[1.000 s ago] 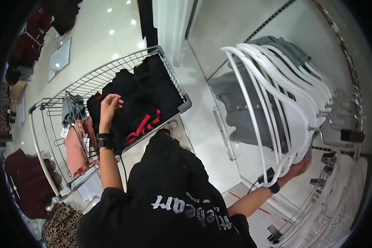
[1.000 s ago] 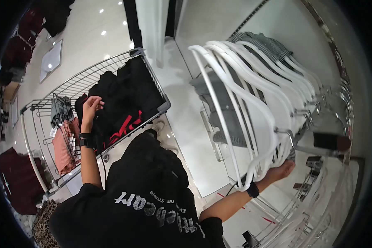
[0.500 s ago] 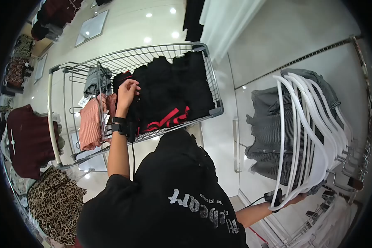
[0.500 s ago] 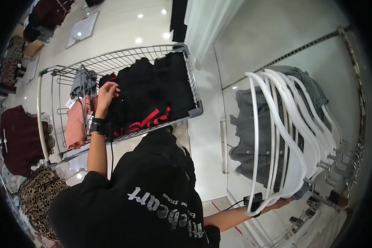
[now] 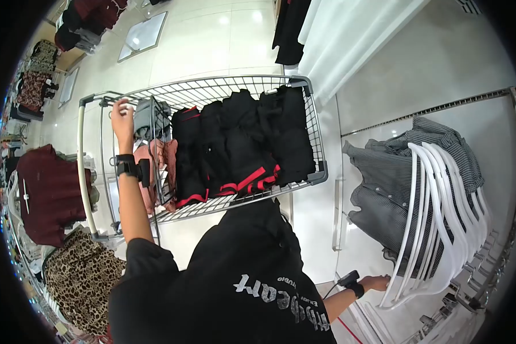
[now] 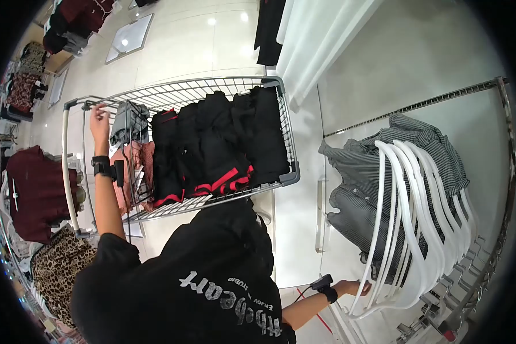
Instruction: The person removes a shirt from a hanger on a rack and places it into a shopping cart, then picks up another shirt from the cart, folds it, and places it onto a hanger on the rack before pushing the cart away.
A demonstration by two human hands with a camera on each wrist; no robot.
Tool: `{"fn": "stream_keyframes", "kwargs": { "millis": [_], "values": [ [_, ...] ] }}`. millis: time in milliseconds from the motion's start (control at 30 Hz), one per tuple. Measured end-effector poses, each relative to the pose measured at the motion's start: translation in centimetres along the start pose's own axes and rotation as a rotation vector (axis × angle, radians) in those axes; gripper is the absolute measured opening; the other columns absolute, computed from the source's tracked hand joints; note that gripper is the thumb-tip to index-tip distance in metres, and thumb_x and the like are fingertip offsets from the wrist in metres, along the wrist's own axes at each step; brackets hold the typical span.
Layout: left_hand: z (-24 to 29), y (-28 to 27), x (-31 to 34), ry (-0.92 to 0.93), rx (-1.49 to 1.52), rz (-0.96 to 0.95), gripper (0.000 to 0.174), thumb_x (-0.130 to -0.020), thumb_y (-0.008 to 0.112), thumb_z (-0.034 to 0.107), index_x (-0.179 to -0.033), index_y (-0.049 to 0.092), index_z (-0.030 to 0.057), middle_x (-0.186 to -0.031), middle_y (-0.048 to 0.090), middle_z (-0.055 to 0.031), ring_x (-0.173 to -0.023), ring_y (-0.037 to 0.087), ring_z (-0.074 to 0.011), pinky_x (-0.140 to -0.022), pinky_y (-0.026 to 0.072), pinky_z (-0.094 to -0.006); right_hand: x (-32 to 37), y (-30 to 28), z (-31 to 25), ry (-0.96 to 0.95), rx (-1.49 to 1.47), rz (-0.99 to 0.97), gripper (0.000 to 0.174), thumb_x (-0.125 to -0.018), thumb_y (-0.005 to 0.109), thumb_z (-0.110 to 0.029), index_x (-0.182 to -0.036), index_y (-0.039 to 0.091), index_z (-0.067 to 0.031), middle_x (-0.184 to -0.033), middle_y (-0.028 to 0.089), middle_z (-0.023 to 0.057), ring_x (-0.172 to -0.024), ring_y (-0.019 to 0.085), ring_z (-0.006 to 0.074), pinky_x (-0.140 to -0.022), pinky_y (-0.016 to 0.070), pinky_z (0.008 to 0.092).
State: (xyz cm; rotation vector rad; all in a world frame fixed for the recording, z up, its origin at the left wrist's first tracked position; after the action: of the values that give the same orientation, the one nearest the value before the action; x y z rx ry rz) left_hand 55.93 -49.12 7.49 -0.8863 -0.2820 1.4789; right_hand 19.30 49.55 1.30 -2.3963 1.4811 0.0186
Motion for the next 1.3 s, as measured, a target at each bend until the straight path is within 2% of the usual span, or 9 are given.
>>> {"fn": "stream_keyframes", "kwargs": {
  "millis": [100, 133, 267, 400, 800, 900, 1000, 1133, 1300],
  "values": [
    [-17.9, 5.7, -0.1, -0.316, -0.275, -0.259, 0.076, -0.062, 0.074, 0.015, -0.129, 0.038, 0.0190, -0.106, 0.056, -0.0246, -0.100, 0.054, -0.0378, -0.087, 0.0431, -0.0418, 1.5, -0.7, 8.1, 0.140, 0.024, -0.098, 0.036, -0.084, 0.049, -0.024, -0.116, 0.044, -0.0074, -0.110, 0.053, 0.0157, -0.100, 0.053, 0.0279, -0.086, 0.0401, 0.0408],
    [-19.0, 7.4, 1.3, -0.465, -0.109, -0.404, 0.070, -0.061, 0.076, 0.012, -0.123, 0.044, 0.0137, -0.090, 0.058, -0.0135, -0.085, 0.056, -0.0242, -0.070, 0.0473, -0.0389, 3.0, -1.2, 10.2, 0.233, 0.049, -0.126, 0.035, -0.085, 0.048, -0.023, -0.116, 0.045, -0.0090, -0.109, 0.053, 0.0143, -0.101, 0.052, 0.0271, -0.085, 0.0399, 0.0410],
    [-21.5, 8.6, 1.2, -0.240, -0.801, -0.365, 0.061, -0.060, 0.078, 0.024, -0.114, 0.049, 0.0174, -0.096, 0.061, -0.0205, -0.084, 0.059, -0.0353, -0.068, 0.0469, -0.0399, 9.0, -1.5, 17.4, 0.533, 0.136, -0.424, 0.031, -0.085, 0.044, -0.020, -0.117, 0.045, -0.0162, -0.111, 0.052, 0.0087, -0.101, 0.052, 0.0238, -0.082, 0.0406, 0.0384],
    [-22.3, 7.2, 0.5, -0.296, -0.270, -0.276, 0.037, -0.071, 0.055, 0.012, -0.106, 0.056, 0.0026, -0.100, 0.061, -0.0220, -0.091, 0.059, -0.0377, -0.083, 0.0446, -0.0404, 15.2, 0.5, 17.6, 0.526, 0.350, -0.756, 0.030, -0.083, 0.049, -0.015, -0.113, 0.049, -0.0148, -0.103, 0.058, 0.0063, -0.090, 0.058, 0.0199, -0.075, 0.0430, 0.0337],
    [17.9, -14.1, 6.0, 0.545, 0.038, 0.456, 0.032, -0.076, 0.046, -0.002, -0.109, 0.044, -0.0064, -0.095, 0.052, -0.0190, -0.087, 0.049, -0.0279, -0.083, 0.0398, -0.0367, 25.7, 2.8, 6.9, 0.090, 0.055, -1.311, 0.020, -0.089, 0.051, -0.011, -0.108, 0.055, -0.0053, -0.096, 0.061, 0.0080, -0.084, 0.061, 0.0159, -0.077, 0.0469, 0.0286],
    [24.1, -11.6, 11.2, 0.487, 0.689, 0.158, 0.029, -0.080, 0.045, -0.004, -0.109, 0.044, -0.0035, -0.099, 0.052, -0.0100, -0.089, 0.047, -0.0179, -0.081, 0.0409, -0.0304, 27.6, 0.9, 1.3, 0.045, 0.033, -1.375, 0.022, -0.088, 0.054, -0.010, -0.109, 0.054, -0.0034, -0.097, 0.060, 0.0078, -0.088, 0.059, 0.0161, -0.079, 0.0474, 0.0286],
    [26.2, -5.8, 20.2, 0.463, 0.432, 0.064, 0.043, -0.084, 0.043, 0.002, -0.126, 0.038, -0.0044, -0.127, 0.043, -0.0160, -0.112, 0.044, -0.0239, -0.099, 0.0302, -0.0357, 28.5, -1.2, -4.7, -0.044, -0.078, -1.460, 0.040, -0.085, 0.059, -0.013, -0.122, 0.046, -0.0067, -0.109, 0.056, 0.0101, -0.091, 0.059, 0.0170, -0.080, 0.0466, 0.0290],
    [34.3, 5.1, 37.7, 0.300, 0.789, -1.078, 0.032, -0.091, 0.049, 0.022, -0.107, 0.055, -0.0060, -0.097, 0.059, -0.0112, -0.095, 0.053, -0.0202, -0.087, 0.0388, -0.0316, 27.8, -3.4, -7.7, 0.132, -0.263, -1.403, 0.072, -0.080, 0.066, -0.014, -0.137, 0.023, -0.0077, -0.128, 0.040, 0.0136, -0.109, 0.051, 0.0213, -0.091, 0.0410, 0.0321],
    [38.3, 4.5, 50.0, 0.397, 0.804, -1.747, 0.033, -0.093, 0.046, 0.022, -0.104, 0.056, -0.0067, -0.095, 0.063, -0.0106, -0.086, 0.056, -0.0157, -0.079, 0.0428, -0.0283, 25.0, -5.6, -8.8, -0.062, -0.312, -1.175, 0.075, -0.076, 0.066, -0.007, -0.137, 0.024, -0.0013, -0.138, 0.032, 0.0116, -0.126, 0.035, 0.0227, -0.105, 0.0268, 0.0324]
  ]
}}
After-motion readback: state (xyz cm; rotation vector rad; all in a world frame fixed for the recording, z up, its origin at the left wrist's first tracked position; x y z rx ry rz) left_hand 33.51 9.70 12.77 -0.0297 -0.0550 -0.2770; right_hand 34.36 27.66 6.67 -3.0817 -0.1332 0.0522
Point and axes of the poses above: each hand's wrist, its own x-axis away from the middle knuckle, its own y-axis out of the palm, z = x × y, the point moved 10 cm from there along -x, towards the middle knuckle
